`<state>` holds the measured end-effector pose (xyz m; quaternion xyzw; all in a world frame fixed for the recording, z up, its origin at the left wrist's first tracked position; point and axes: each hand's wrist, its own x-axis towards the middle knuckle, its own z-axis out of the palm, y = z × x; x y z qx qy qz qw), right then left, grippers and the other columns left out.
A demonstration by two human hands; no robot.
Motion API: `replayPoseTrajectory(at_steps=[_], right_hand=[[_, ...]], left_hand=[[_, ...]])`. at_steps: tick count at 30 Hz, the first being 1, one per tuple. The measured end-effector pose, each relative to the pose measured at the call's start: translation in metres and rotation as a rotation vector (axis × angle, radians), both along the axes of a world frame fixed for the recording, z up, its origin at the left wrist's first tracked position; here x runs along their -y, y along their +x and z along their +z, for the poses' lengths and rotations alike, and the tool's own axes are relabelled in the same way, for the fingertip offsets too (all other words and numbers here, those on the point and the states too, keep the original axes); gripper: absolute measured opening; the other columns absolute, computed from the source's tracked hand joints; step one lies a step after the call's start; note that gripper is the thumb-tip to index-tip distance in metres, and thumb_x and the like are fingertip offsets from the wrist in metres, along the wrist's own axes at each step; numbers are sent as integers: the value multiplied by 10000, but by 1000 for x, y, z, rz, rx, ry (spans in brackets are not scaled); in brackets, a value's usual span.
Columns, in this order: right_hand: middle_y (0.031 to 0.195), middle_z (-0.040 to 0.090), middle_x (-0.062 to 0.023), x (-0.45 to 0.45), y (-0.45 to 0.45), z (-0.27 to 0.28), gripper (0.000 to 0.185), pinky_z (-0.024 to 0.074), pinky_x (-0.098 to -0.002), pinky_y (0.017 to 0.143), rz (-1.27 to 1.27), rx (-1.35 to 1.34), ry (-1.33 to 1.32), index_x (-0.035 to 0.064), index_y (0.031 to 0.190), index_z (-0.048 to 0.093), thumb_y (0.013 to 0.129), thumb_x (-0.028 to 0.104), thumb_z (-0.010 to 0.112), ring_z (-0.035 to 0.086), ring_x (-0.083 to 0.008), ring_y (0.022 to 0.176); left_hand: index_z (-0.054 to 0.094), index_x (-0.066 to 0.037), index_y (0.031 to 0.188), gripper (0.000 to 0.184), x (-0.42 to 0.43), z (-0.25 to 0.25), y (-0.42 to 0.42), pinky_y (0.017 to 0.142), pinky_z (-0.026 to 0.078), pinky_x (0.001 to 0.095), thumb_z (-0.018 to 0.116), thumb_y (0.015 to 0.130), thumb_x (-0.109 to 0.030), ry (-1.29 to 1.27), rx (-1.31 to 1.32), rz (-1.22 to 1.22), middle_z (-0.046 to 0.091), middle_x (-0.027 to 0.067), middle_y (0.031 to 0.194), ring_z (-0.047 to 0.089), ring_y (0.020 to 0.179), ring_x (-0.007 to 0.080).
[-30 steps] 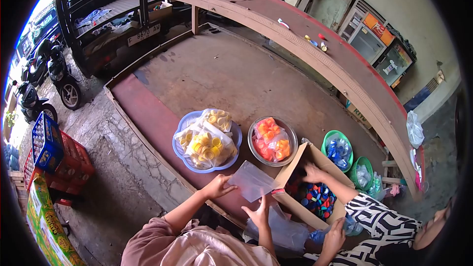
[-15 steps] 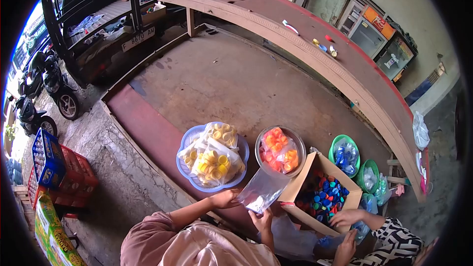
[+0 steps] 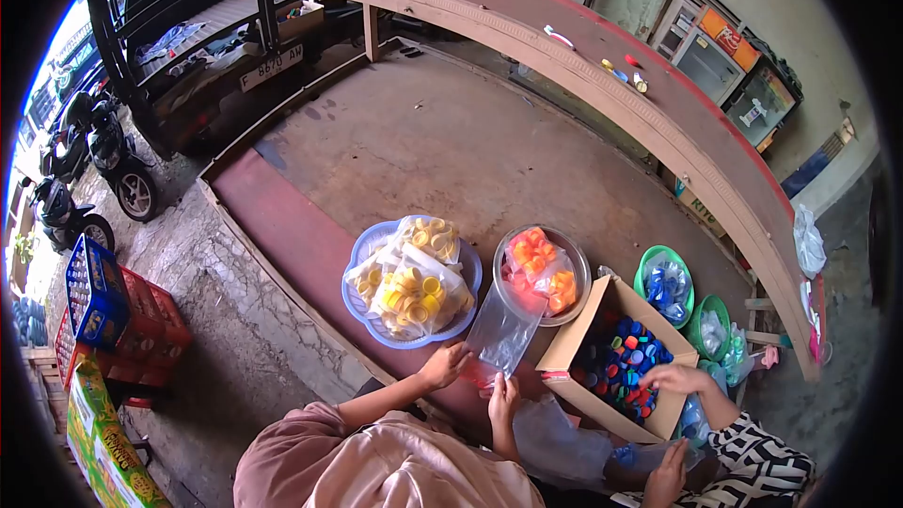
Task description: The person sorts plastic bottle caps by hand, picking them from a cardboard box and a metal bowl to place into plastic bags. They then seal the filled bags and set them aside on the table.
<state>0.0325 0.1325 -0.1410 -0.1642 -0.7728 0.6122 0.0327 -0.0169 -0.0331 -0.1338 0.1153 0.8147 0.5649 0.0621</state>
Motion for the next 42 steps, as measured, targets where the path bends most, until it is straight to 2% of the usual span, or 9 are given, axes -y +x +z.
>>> replayPoseTrajectory(at_steps=[9, 12, 16, 19, 23, 27, 35, 39, 42], right_hand=[[791, 549, -81, -9, 13, 10, 245, 524, -296, 648, -116, 52, -566, -5, 909, 507, 947, 218, 416, 552, -178, 804], [771, 523, -93, -16, 23, 19, 222, 439, -330, 661, 66, -155, 29, -11, 847, 493, 931, 187, 439, 515, -194, 736], [840, 538, -131, -22, 25, 35, 232, 394, -376, 737, 115, -69, 124, -28, 885, 509, 908, 196, 454, 510, -252, 797], [902, 563, -155, -11, 8, 46, 283, 402, -356, 810, -60, -285, -44, -45, 972, 530, 914, 217, 440, 530, -263, 864], [915, 583, -140, -18, -7, 81, 323, 406, -335, 818, 99, -70, -103, -25, 980, 558, 937, 270, 434, 540, -199, 872], [739, 570, -73, -25, -7, 75, 343, 419, -297, 652, 207, -125, 38, -21, 900, 568, 946, 292, 437, 518, -122, 720], [831, 611, -190, -23, -2, 64, 169, 456, -397, 676, 213, -446, 348, -27, 948, 583, 884, 110, 505, 592, -348, 764], [968, 566, -188, -19, -4, 83, 188, 397, -401, 821, 182, -488, 419, -17, 986, 576, 843, 99, 536, 519, -345, 915], [1058, 557, -141, -19, 0, 77, 274, 346, -419, 904, 67, -150, -177, 3, 1015, 583, 816, 190, 586, 504, -272, 998]], left_hand=[[507, 13, 1041, 393, -5, 15, 24, 843, 406, 439, 549, 856, -331, -127, 123, 76, 514, 224, 1007, 494, 973, 375], [495, 7, 1053, 286, -15, 21, 24, 779, 446, 355, 519, 896, -231, 91, 45, 38, 522, 162, 934, 544, 866, 273], [480, -5, 1075, 212, -29, 31, 18, 571, 477, 255, 430, 948, -168, 439, 157, 87, 555, 42, 804, 568, 668, 119], [504, 4, 1005, 159, -31, 56, 17, 686, 463, 272, 449, 937, -128, 529, 294, 94, 522, -1, 763, 503, 722, 91], [503, -6, 980, 138, -31, 48, 13, 580, 435, 238, 468, 927, -129, 377, -159, 75, 510, 7, 725, 480, 630, 68], [500, -19, 1002, 140, -27, 56, 9, 671, 438, 261, 497, 913, -128, 460, 155, 64, 516, 39, 791, 491, 718, 100], [383, -40, 1271, 420, -26, 63, 15, 863, 423, 255, 492, 929, -260, 778, 843, 72, 533, 20, 1061, 533, 899, 118], [480, -68, 1125, 243, -26, 33, 10, 833, 370, 241, 505, 921, -197, 701, 297, 75, 495, 24, 926, 471, 879, 129], [498, -65, 1067, 218, -14, 37, 7, 835, 354, 271, 554, 889, -177, 329, -169, 73, 459, 57, 936, 442, 887, 182]])
